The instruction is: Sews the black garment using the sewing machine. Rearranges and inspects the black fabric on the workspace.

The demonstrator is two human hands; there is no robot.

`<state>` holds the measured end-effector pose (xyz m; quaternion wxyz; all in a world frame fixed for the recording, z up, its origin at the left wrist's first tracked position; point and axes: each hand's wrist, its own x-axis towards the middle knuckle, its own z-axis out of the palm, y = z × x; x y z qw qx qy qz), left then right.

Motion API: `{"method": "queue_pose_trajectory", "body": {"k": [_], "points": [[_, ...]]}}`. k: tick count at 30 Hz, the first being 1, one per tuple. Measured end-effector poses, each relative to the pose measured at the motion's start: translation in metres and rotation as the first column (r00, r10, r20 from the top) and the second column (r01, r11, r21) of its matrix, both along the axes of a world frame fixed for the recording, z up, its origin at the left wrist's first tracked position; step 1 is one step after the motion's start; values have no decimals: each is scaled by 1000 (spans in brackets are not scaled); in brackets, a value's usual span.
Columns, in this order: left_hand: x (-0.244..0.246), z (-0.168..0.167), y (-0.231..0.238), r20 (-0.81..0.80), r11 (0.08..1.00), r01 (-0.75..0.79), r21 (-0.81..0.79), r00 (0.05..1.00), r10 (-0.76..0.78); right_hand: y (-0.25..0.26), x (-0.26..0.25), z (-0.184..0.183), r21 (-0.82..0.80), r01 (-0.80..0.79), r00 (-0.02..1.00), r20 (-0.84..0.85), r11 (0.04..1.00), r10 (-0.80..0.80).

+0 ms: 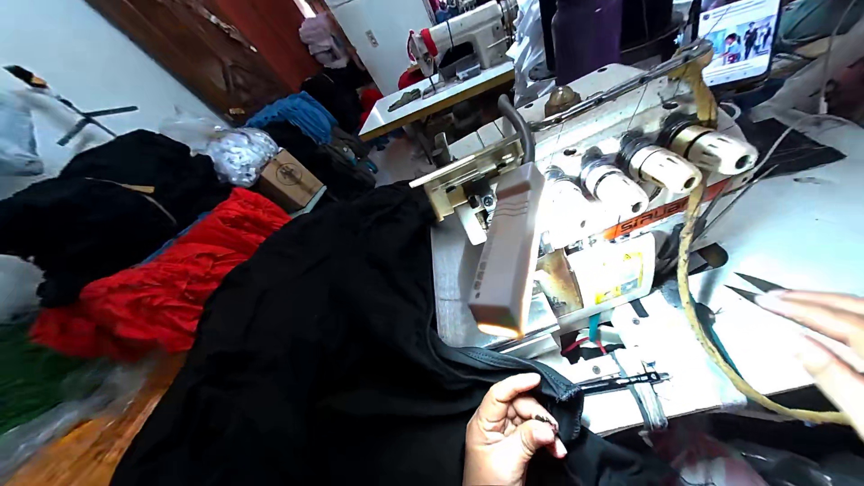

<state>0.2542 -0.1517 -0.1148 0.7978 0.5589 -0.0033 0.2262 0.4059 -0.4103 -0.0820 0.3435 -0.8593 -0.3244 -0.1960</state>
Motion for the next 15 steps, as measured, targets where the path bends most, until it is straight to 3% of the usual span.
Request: {"method": "queue_pose_trajectory", "body": {"k": [2, 5, 10, 15], "points": [[1, -2, 2, 25, 999, 34, 0, 999, -34, 26, -23, 11, 81, -253, 966, -39, 964, 256], [2, -3, 3, 35, 998, 55, 37, 998, -56, 73, -49, 9, 147, -551, 824, -59, 822, 563], [-1, -1, 2, 39, 996, 1, 90, 999, -5, 120, -62, -13, 53, -628, 775, 129, 776, 619], [-3, -6, 8, 81, 990, 79, 121, 993, -89, 123, -60, -24, 171, -556, 820, 270, 813, 504]]}}
